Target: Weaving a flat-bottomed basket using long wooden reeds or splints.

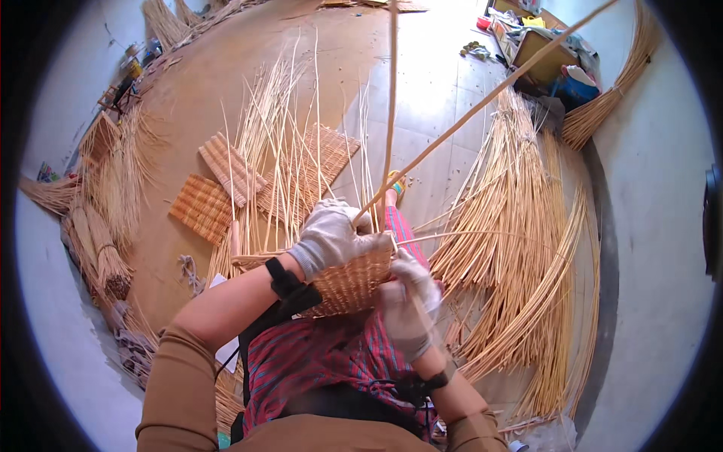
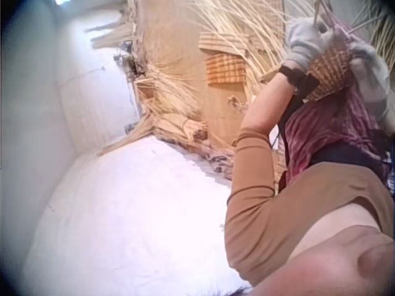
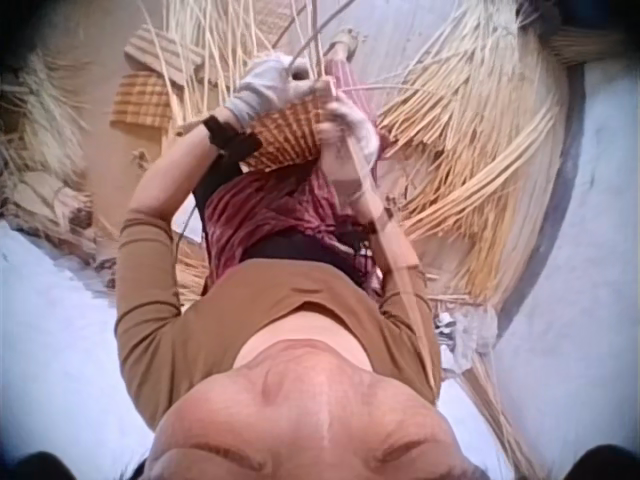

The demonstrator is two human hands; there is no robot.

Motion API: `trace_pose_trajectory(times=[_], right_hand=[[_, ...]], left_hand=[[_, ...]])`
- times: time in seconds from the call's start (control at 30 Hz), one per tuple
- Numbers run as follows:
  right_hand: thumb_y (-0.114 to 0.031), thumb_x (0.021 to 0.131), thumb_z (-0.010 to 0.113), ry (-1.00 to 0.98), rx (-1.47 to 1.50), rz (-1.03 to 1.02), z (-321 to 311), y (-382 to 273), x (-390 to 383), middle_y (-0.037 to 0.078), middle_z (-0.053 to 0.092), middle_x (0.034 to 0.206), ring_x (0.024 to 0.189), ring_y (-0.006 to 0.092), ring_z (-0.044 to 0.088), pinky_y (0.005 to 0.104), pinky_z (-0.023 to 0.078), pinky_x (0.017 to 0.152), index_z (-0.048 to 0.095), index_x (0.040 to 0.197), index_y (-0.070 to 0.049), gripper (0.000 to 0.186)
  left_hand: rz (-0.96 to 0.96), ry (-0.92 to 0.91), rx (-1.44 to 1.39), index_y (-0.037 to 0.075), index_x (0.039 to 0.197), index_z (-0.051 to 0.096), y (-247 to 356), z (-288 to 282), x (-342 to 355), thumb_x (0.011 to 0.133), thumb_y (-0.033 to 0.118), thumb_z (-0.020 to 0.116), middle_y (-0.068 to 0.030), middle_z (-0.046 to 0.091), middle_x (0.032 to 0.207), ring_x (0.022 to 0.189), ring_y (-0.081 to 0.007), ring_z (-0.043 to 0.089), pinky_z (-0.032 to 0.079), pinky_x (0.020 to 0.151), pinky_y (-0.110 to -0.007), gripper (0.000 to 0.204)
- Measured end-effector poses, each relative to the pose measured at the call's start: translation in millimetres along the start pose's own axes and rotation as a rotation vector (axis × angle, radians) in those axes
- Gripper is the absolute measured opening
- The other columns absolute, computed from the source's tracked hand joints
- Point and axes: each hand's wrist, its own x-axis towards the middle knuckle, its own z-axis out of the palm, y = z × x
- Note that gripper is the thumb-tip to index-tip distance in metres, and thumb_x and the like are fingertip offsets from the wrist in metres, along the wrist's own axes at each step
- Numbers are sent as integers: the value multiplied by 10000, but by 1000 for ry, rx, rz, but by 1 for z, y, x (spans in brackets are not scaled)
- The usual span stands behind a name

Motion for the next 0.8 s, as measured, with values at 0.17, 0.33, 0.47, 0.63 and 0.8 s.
trace_pose_trajectory(times=[0.17,0.33,0.47,0.63,0.8], right_hand=[[-195,1057,455,-173,94,113,12,38,92,174,680,815,768,320,682,421,544,747,651,927,-39,283],[-418,1065,423,-948,-366,-121,70,89,145,239,711,945,930,457,660,515,520,830,677,929,-15,495],[-547,1044,431,-950,-420,-69,56,102,146,238,725,967,928,435,679,480,534,834,711,1005,-19,599],[-652,998,481,-833,-381,96,38,79,145,210,739,922,897,366,717,423,555,833,747,1047,-54,656],[-371,1005,652,-166,876,121,2,-19,119,129,733,965,876,161,697,329,561,793,660,1305,-137,380]], left_hand=[[168,78,-117,91,1070,672,0,-3,-7,796,250,851,-111,697,985,854,-270,660,491,776,-382,364],[397,73,-157,130,1194,686,-3,-6,-2,797,230,863,-131,689,1167,967,-286,679,540,804,-382,446],[364,-31,-177,116,1169,705,3,-13,2,816,208,849,-131,691,1161,987,-293,690,549,853,-399,392],[340,-83,-217,112,1180,702,3,-4,5,837,211,824,-101,730,1095,909,-262,695,537,777,-375,378],[219,-80,-243,106,1177,691,2,-4,-1,852,173,815,-71,735,981,821,-225,664,523,739,-353,354]])
